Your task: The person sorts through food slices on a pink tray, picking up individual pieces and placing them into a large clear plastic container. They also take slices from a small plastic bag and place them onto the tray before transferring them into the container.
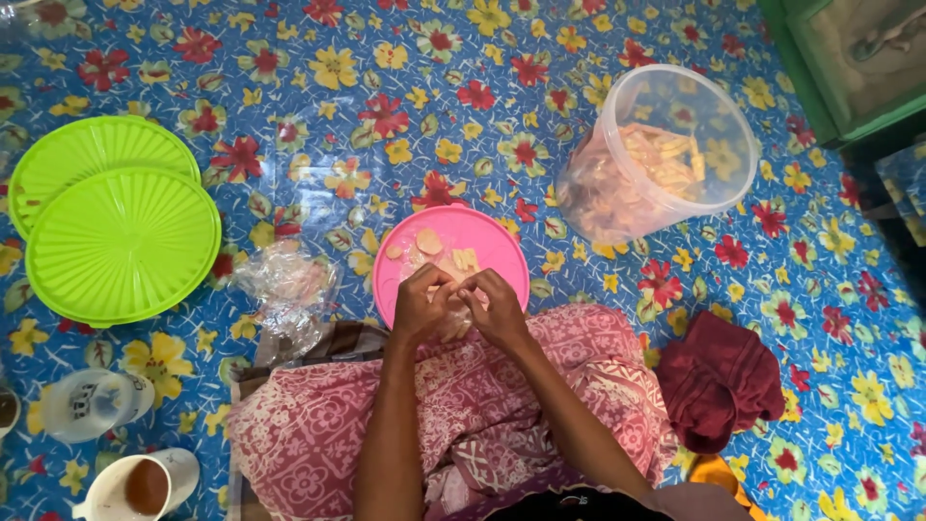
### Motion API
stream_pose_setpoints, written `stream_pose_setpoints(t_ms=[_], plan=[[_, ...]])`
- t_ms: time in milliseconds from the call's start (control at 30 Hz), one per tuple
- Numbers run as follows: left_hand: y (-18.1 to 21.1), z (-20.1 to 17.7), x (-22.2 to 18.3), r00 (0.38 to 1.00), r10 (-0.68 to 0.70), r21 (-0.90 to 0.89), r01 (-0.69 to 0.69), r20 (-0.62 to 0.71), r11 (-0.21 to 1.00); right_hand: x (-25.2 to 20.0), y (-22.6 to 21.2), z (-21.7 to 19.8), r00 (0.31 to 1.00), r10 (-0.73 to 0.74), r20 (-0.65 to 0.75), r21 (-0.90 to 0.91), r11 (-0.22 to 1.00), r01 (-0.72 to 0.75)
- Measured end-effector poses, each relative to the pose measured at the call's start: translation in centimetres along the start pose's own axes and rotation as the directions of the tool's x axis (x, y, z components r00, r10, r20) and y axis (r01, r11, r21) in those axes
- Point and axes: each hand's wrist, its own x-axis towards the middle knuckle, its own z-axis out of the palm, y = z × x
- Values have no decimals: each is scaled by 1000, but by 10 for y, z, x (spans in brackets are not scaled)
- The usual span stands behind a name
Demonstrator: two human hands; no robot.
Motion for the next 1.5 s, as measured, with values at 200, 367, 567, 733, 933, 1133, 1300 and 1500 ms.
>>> stream_pose_setpoints(t_ms=[200,367,567,733,933,1133,1300,1500], plan=[[0,-4,-1,999,-14,1,14,-41,1000,-4,-2,-3,1000,-5,-8,-32,999,5],[4,-5,-1,997,0,7,0,-81,1000,-13,12,-6,1000,-15,-15,-75,997,14],[10,-6,-1,994,-16,10,18,-113,1000,-22,17,-10,1000,9,-19,-95,995,-11],[11,-8,-3,993,-18,16,20,-117,1000,-25,19,-15,1000,10,-18,-111,994,-12],[14,-8,-4,993,-25,13,27,-113,1000,-27,17,-17,999,29,-19,-100,995,-30],[-3,-3,-8,998,-24,-2,24,-62,1000,-21,9,-14,1000,-29,-1,-53,998,29],[7,-1,-7,999,-40,-32,40,4,999,-14,1,-5,999,-48,5,-28,998,48],[1,0,-6,998,-54,-26,55,39,998,-8,-13,-7,1000,-29,-2,-37,999,29]])
